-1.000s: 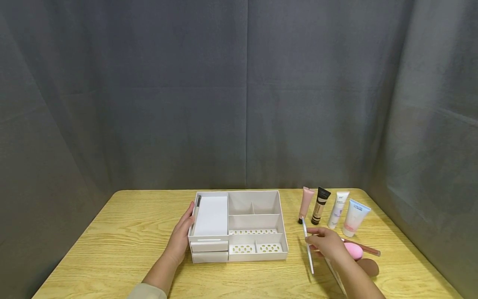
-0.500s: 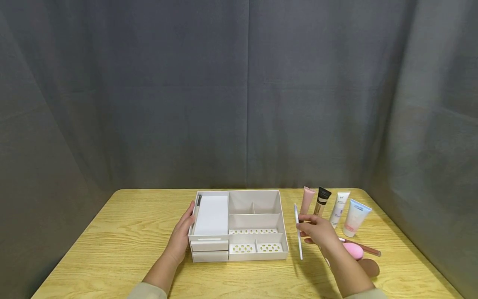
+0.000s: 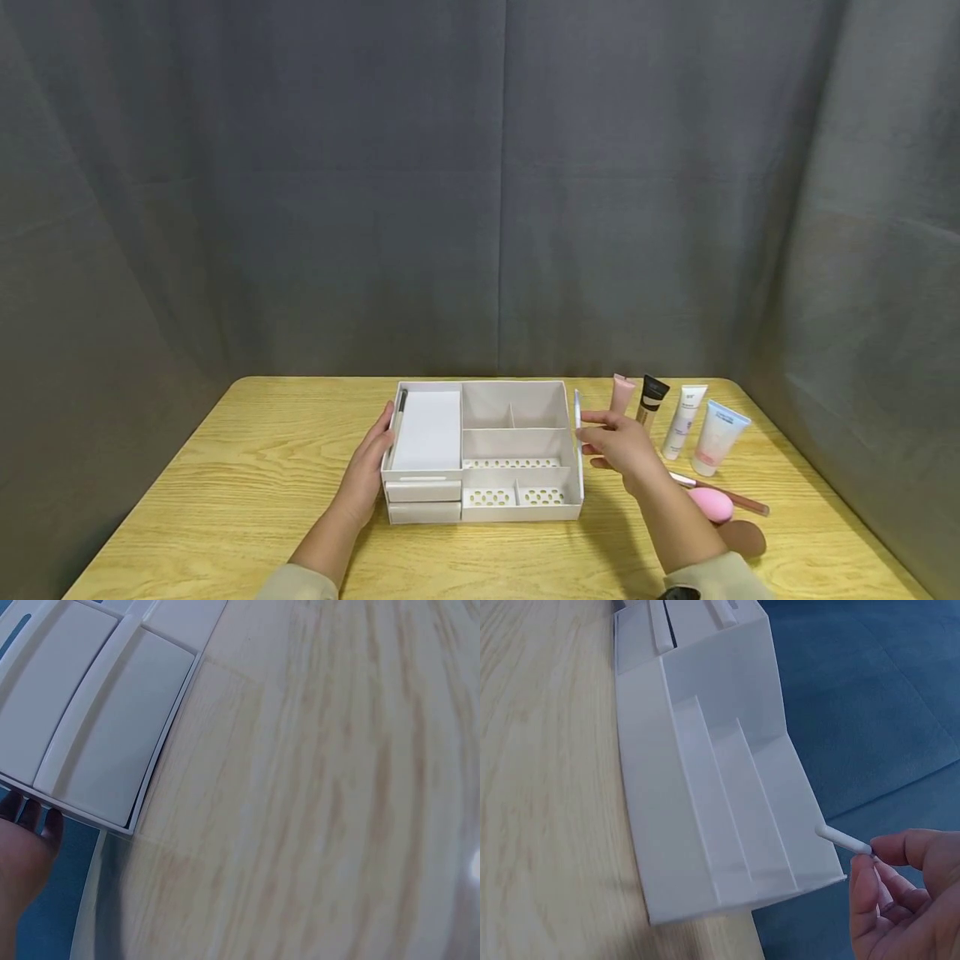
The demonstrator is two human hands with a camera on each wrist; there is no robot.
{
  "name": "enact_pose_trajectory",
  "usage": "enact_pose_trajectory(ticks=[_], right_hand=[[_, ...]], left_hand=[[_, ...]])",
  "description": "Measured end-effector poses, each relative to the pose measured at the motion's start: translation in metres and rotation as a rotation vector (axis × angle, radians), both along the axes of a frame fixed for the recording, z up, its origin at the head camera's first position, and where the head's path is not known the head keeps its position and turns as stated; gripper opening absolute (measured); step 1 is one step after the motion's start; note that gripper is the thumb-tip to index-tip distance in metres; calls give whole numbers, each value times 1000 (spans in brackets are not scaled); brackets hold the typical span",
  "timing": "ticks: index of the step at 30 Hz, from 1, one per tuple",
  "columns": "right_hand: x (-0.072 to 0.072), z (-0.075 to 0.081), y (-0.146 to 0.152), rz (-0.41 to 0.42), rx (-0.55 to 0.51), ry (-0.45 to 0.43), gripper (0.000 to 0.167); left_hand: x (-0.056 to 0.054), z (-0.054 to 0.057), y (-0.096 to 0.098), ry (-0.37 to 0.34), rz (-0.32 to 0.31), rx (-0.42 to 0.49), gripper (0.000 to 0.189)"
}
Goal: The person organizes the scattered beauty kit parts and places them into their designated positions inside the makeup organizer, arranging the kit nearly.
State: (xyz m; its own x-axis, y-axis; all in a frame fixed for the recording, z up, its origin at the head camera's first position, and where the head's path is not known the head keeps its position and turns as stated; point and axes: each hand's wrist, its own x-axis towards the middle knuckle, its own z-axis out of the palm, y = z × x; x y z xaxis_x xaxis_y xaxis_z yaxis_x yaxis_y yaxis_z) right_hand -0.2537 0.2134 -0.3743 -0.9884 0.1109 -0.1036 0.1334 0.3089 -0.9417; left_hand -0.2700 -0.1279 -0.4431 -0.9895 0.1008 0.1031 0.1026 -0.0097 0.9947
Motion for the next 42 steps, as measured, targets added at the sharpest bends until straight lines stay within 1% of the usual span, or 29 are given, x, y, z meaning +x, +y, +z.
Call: enact_pose_trajectory(ticks=[10, 17, 24, 28, 42], right_hand=[[-10, 5, -17, -4, -32, -11, 39], [-13, 10, -28, 9, -45, 5, 39], [-18, 17, -44, 2, -55, 3, 36], [-20, 20, -53, 12, -50, 8, 34], [-27, 25, -79, 62, -96, 37, 35]], left_hand=[[0, -1, 0, -5, 2, 12, 56], [-2, -1, 0, 1, 9, -3, 56], [-1, -1, 0, -4, 11, -11, 56], [0, 0, 0, -1, 13, -17, 55], [1, 1, 1, -3, 20, -30, 56]])
